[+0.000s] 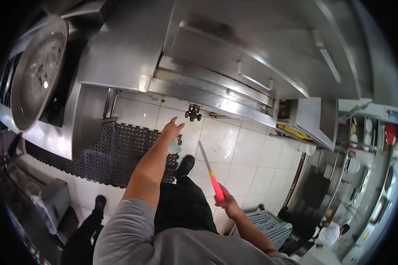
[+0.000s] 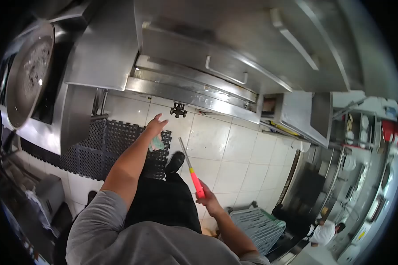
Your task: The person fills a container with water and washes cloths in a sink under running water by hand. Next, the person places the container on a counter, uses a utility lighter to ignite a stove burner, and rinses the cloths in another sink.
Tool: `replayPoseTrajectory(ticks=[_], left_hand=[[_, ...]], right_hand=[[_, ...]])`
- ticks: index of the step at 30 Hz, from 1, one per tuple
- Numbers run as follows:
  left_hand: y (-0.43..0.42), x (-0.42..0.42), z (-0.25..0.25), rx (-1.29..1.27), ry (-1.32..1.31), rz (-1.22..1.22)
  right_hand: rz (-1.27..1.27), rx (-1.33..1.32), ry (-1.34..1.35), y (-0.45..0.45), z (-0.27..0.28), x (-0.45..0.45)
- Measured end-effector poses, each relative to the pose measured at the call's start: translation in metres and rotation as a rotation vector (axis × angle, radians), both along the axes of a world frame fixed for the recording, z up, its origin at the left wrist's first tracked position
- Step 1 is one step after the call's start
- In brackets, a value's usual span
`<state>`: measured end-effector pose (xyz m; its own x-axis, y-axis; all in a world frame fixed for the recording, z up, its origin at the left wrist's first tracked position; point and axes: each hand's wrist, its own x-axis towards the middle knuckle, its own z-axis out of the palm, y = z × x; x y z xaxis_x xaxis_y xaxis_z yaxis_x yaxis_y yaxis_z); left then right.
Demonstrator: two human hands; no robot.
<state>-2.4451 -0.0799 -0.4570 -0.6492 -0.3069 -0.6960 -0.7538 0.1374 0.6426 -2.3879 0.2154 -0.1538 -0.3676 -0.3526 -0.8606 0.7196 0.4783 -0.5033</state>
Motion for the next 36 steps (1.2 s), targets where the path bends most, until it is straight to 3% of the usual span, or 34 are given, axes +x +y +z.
replayPoseTrajectory(ticks=[5, 8, 11, 12, 15, 18, 19, 22, 25, 29, 31, 33, 36], left_hand=[[0.022, -0.049, -0.034, -0.147, 0.275, 0.136], [0.019, -0.06, -0.046, -0.237, 0.379, -0.022], [0.017, -0.063, -0.061, -0.398, 0.43, -0.127], [0.018, -0.063, -0.063, -0.447, 0.478, -0.096], [0.019, -0.066, -0.064, -0.443, 0.493, -0.065], [0.006, -0.067, -0.056, -0.067, 0.381, 0.004], [0.003, -0.065, -0.058, 0.048, 0.352, -0.008], [0.005, -0.073, -0.071, -0.07, 0.394, -0.027], [0.003, -0.072, -0.07, -0.032, 0.386, -0.136], [0.012, -0.09, -0.105, -0.26, 0.449, -0.032], [0.006, -0.081, -0.076, -0.089, 0.311, -0.119], [0.009, -0.081, -0.065, 0.05, 0.193, -0.003], [0.008, -0.084, -0.073, 0.093, 0.334, 0.015]], right_hand=[[0.152, 0.093, 0.183, 0.045, -0.091, -0.045], [0.199, 0.091, 0.317, 0.03, -0.137, -0.059], [0.322, 0.018, 0.704, 0.006, -0.182, -0.059], [0.275, -0.023, 0.716, 0.007, -0.202, -0.06], [0.236, 0.03, 0.813, 0.01, -0.246, -0.06], [0.252, 0.024, 0.976, 0.024, -0.287, -0.069], [0.235, 0.047, 1.004, 0.025, -0.297, -0.07], [0.206, -0.002, 1.052, 0.023, -0.326, -0.078], [0.143, -0.074, 1.039, 0.02, -0.35, -0.078], [0.044, -0.201, 1.116, 0.016, -0.367, -0.068], [0.038, -0.164, 1.12, 0.013, -0.362, -0.06], [0.004, -0.221, 1.123, 0.007, -0.357, -0.056], [0.028, -0.282, 1.121, 0.011, -0.362, -0.06]])
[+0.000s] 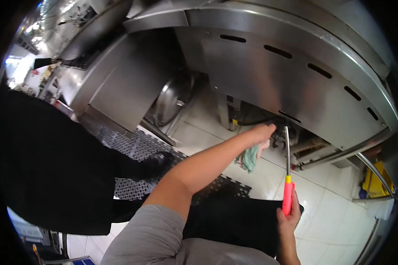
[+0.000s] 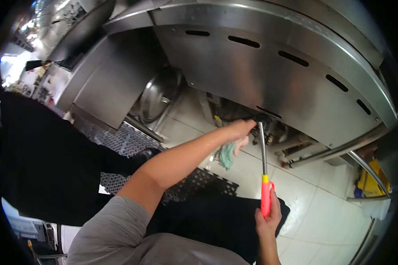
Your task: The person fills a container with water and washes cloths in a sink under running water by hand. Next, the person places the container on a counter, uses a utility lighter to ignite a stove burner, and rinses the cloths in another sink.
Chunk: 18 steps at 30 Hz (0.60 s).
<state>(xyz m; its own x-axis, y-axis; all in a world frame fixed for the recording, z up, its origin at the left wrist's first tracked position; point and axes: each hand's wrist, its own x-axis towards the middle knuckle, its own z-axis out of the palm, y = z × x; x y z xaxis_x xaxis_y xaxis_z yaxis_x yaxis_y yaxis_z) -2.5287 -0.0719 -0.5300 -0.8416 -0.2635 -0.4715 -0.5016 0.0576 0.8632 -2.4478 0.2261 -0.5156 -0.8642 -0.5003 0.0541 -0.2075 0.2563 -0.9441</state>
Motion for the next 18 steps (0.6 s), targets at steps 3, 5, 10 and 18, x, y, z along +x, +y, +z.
replayPoseTrajectory(ticks=[3, 5, 10, 18], left_hand=[[-0.001, 0.006, 0.007, 0.092, -0.011, 0.01], [-0.002, 0.004, -0.002, 0.19, -0.031, 0.003], [-0.004, 0.011, 0.004, 0.449, -0.03, 0.059], [0.005, 0.052, -0.061, 0.877, 0.251, -0.014]], right_hand=[[0.087, 0.069, -0.028, 0.014, -0.006, -0.016], [0.056, 0.066, 0.016, 0.022, -0.01, -0.025], [0.019, 0.258, 0.048, 0.051, -0.014, -0.042], [0.021, 0.625, 0.496, 0.024, -0.014, -0.077]])
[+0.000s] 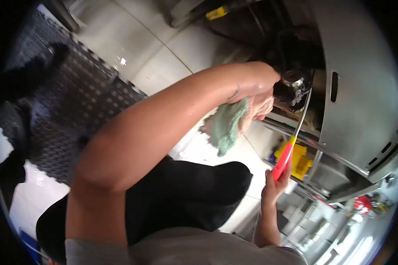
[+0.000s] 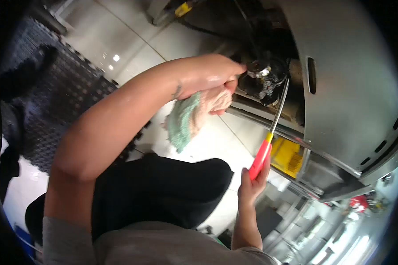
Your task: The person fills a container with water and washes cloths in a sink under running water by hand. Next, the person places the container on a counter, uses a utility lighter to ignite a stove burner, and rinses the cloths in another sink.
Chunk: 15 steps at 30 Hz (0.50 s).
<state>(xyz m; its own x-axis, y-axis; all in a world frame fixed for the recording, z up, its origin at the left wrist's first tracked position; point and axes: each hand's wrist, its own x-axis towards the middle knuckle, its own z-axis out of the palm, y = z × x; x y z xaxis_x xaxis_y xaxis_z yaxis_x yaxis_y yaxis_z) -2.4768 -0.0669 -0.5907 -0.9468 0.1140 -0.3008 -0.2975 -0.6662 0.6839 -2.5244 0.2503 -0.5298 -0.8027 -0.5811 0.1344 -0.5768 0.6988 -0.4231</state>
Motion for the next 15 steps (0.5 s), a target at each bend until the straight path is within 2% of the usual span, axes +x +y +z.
replayPoseTrajectory(ticks=[1, 3, 4, 6, 10, 13, 15], left_hand=[[0.009, 0.005, -0.014, -0.005, 0.025, 0.011], [0.013, 0.043, -0.027, -0.194, 0.099, 0.093], [0.024, 0.05, -0.045, -0.08, -0.047, 0.051], [0.043, 0.066, -0.084, -0.069, -0.059, 0.102], [0.062, 0.106, -0.111, -0.05, -0.136, 0.12], [0.07, 0.129, -0.123, 0.051, -0.216, 0.122], [0.077, 0.143, -0.136, 0.138, -0.263, 0.139]], right_hand=[[-0.008, -0.006, -0.003, -0.003, -0.003, -0.011], [-0.02, -0.016, 0.004, -0.016, -0.007, -0.027], [-0.026, -0.022, 0.008, -0.023, -0.009, -0.033], [-0.022, -0.053, -0.015, -0.042, -0.011, -0.045], [-0.105, -0.176, -0.059, -0.093, -0.013, -0.046], [-0.132, -0.254, -0.178, -0.113, -0.011, -0.049], [-0.12, -0.4, -0.541, -0.125, -0.002, -0.058]])
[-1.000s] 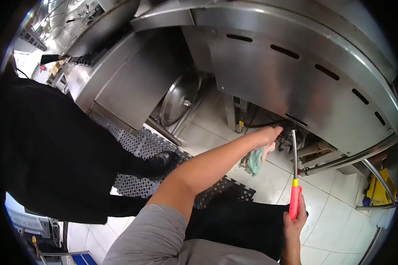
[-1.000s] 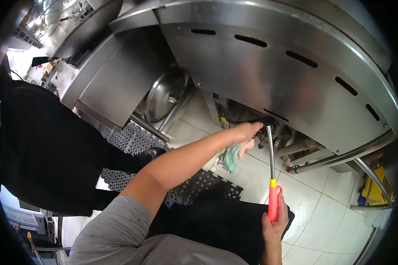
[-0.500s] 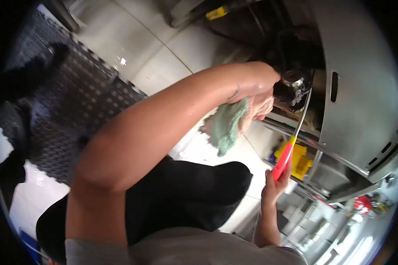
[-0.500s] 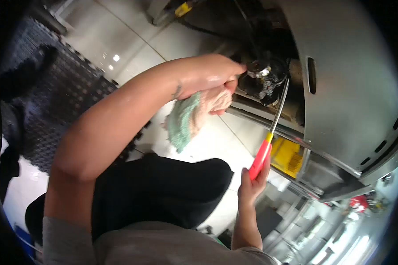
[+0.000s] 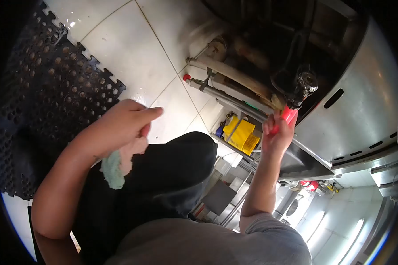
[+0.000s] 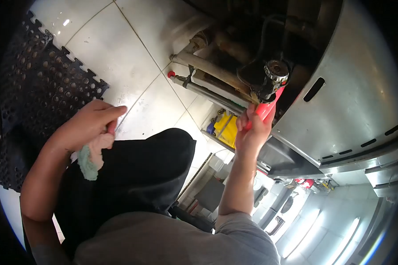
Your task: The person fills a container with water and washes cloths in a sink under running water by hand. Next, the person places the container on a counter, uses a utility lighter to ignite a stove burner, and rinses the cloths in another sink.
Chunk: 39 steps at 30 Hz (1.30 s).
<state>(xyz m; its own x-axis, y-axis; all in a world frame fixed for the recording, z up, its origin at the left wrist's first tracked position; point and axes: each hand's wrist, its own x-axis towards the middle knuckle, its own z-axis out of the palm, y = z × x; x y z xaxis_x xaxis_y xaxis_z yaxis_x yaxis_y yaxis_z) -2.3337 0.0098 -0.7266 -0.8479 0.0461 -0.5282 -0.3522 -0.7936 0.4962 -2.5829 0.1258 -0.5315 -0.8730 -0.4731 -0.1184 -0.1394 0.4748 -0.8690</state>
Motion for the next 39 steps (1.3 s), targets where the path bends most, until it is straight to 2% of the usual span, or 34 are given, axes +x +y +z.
replayPoseTrajectory(ticks=[3, 6, 10, 13, 16, 20, 23, 26, 29, 32, 35, 39], left_hand=[[0.005, 0.017, -0.019, 0.094, -0.047, 0.045], [-0.006, 0.028, -0.013, 0.153, -0.112, 0.063], [-0.015, 0.037, -0.008, 0.096, -0.065, 0.106], [-0.022, 0.044, -0.006, 0.089, -0.035, 0.137], [-0.022, 0.047, -0.01, 0.028, -0.02, 0.154], [-0.02, 0.049, -0.01, 0.05, 0.002, 0.16], [-0.02, 0.052, -0.01, 0.074, -0.033, 0.167], [-0.019, 0.055, -0.012, 0.079, -0.031, 0.173], [-0.017, 0.057, -0.018, 0.026, 0.015, 0.224], [-0.017, 0.056, -0.024, -0.024, 0.013, 0.245], [-0.025, 0.054, -0.017, 0.008, -0.055, 0.216], [-0.03, 0.05, -0.014, 0.0, -0.082, 0.233]], right_hand=[[-0.03, -0.221, -0.405, -0.014, 0.02, -0.018], [-0.035, -0.266, -0.522, -0.037, 0.031, -0.012], [0.013, -0.207, -0.535, -0.033, 0.037, -0.028], [-0.013, -0.238, -0.395, -0.042, 0.046, -0.027], [0.222, -0.198, -0.594, -0.049, 0.047, -0.033], [0.168, -0.141, -0.529, -0.048, 0.04, -0.025], [0.053, -0.243, -0.583, -0.042, 0.031, -0.021], [-0.193, -0.288, -0.264, -0.062, 0.019, 0.002], [-0.155, -0.249, -0.202, -0.076, 0.017, -0.008], [0.05, -0.222, -0.408, -0.08, 0.023, -0.056], [0.086, -0.242, -0.511, -0.082, 0.019, -0.064], [-0.027, -0.272, -0.439, -0.09, 0.015, -0.052]])
